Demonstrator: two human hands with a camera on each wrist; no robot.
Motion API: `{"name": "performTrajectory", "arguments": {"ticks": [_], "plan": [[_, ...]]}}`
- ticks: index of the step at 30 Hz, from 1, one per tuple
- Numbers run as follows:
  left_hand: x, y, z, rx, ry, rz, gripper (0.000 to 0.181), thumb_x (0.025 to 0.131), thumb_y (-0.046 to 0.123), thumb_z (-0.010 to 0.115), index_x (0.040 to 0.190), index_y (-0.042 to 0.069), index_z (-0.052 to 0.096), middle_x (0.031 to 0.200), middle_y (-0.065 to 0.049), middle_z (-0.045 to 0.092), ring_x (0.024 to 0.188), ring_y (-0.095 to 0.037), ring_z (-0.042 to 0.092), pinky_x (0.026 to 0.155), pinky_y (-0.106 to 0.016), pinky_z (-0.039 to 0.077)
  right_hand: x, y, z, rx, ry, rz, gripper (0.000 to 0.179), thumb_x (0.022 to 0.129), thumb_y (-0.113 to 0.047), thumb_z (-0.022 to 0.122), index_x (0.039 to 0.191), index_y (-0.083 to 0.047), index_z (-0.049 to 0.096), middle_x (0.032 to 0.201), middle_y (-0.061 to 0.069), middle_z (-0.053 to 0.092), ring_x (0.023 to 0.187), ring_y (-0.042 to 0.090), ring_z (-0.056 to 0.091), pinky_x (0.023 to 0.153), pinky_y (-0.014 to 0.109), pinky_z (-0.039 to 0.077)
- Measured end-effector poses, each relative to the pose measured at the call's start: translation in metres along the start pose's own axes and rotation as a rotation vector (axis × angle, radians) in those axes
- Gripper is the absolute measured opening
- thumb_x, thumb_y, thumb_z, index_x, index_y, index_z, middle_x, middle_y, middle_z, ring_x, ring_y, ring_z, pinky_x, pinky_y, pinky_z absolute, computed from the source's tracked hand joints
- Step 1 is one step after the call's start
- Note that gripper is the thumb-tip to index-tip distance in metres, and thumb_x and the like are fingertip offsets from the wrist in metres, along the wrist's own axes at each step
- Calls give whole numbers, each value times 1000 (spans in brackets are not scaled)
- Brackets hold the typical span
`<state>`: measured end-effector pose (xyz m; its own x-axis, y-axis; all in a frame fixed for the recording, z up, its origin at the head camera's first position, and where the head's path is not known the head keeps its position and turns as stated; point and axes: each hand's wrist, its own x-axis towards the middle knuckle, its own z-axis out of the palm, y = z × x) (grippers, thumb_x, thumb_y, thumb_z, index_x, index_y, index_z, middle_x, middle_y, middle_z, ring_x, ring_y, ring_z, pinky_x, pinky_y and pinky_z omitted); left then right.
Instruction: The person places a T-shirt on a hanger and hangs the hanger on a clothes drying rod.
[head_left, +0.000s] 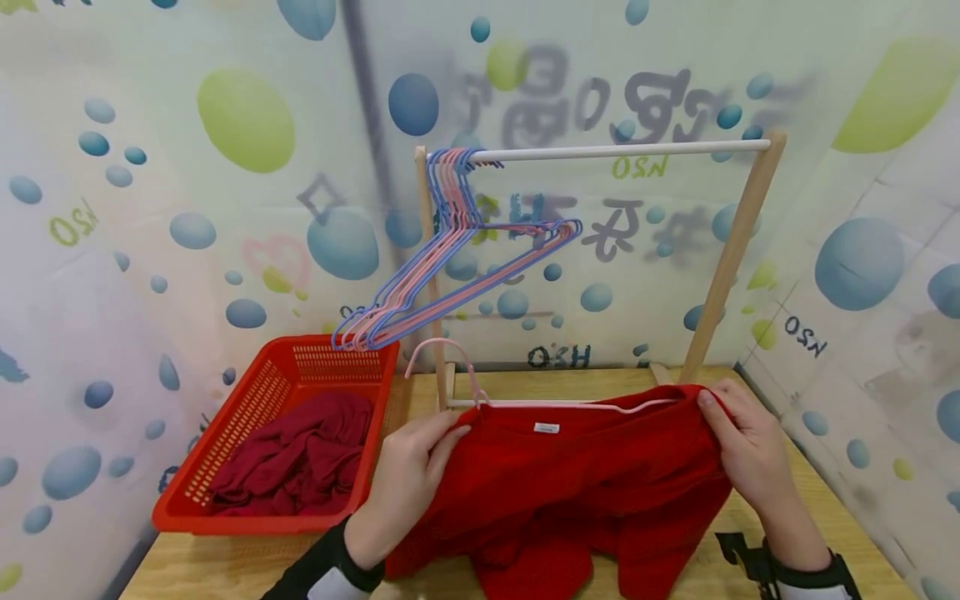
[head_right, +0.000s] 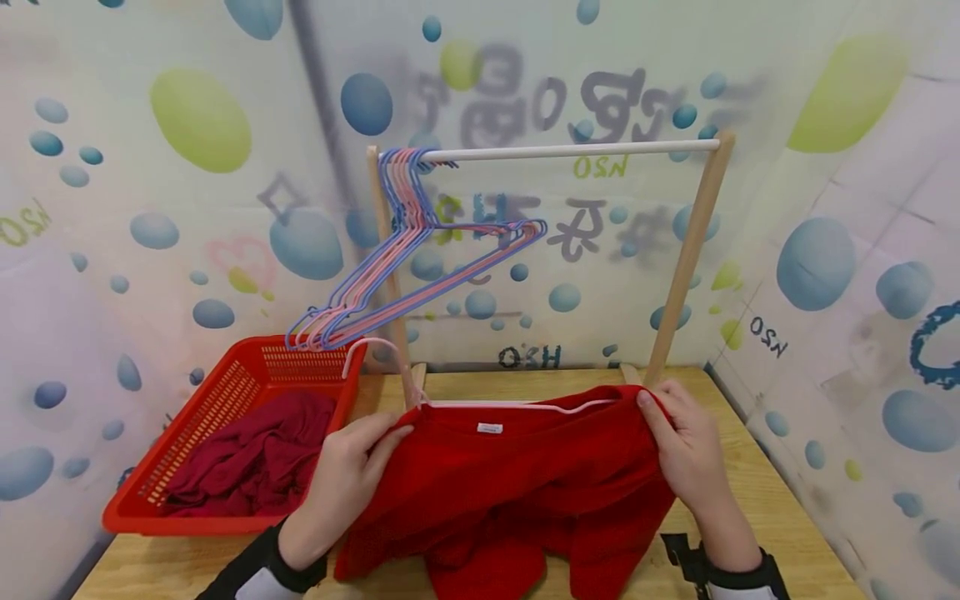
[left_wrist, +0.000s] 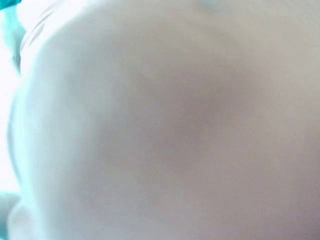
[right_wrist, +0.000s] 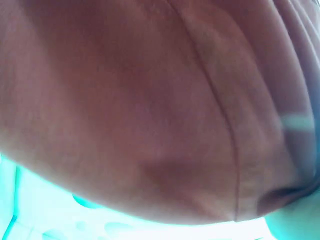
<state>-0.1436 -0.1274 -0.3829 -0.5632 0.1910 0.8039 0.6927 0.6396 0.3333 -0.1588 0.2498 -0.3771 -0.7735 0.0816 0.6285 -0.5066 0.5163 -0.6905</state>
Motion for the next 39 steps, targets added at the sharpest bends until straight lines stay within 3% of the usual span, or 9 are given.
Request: {"name": "performTrajectory", "arguments": {"ticks": [6, 13, 21, 28, 39], "plan": [[1, 0, 7, -93, 4, -66, 13, 86, 3, 78, 98, 8, 79, 91, -3, 78, 86, -14, 75, 75, -30, 60, -2, 2, 5, -21, -36, -148, 23, 93, 15, 58, 89, -3, 71, 93, -16, 59, 81, -2, 52, 64, 17, 38], [3, -3, 12, -200, -1, -157, 15, 89, 5, 75, 102, 9, 80, 96, -2, 79, 87, -15, 75, 77, -35, 61, -2, 6, 8, -117, -48, -295, 26, 82, 22, 66, 85, -3, 72, 87, -6, 60, 79, -5, 50, 65, 16, 39], [4, -7, 15, -262, 15, -206, 16, 87, 4, 77, 101, 7, 82, 96, -4, 80, 88, -20, 76, 78, -38, 61, -2, 5, 10, -189, -100, -338, 25, 74, 22, 73, 88, 0, 75, 85, -2, 58, 75, -1, 47, 60, 16, 39], [5, -5, 17, -293, 16, -248, 14, 86, 4, 77, 99, 5, 82, 94, -6, 80, 88, -21, 76, 77, -39, 61, -1, 3, 11, -201, -131, -382, 31, 68, 22, 77, 89, -2, 77, 86, -3, 60, 76, 2, 48, 63, 16, 41], [4, -3, 18, -321, -4, -375, 16, 87, 6, 78, 102, 8, 83, 96, -2, 80, 91, -16, 75, 81, -38, 60, -2, -3, 17, -222, -141, -433, 38, 65, 20, 80, 94, -4, 79, 85, -4, 66, 78, 4, 49, 66, 17, 43]]}}
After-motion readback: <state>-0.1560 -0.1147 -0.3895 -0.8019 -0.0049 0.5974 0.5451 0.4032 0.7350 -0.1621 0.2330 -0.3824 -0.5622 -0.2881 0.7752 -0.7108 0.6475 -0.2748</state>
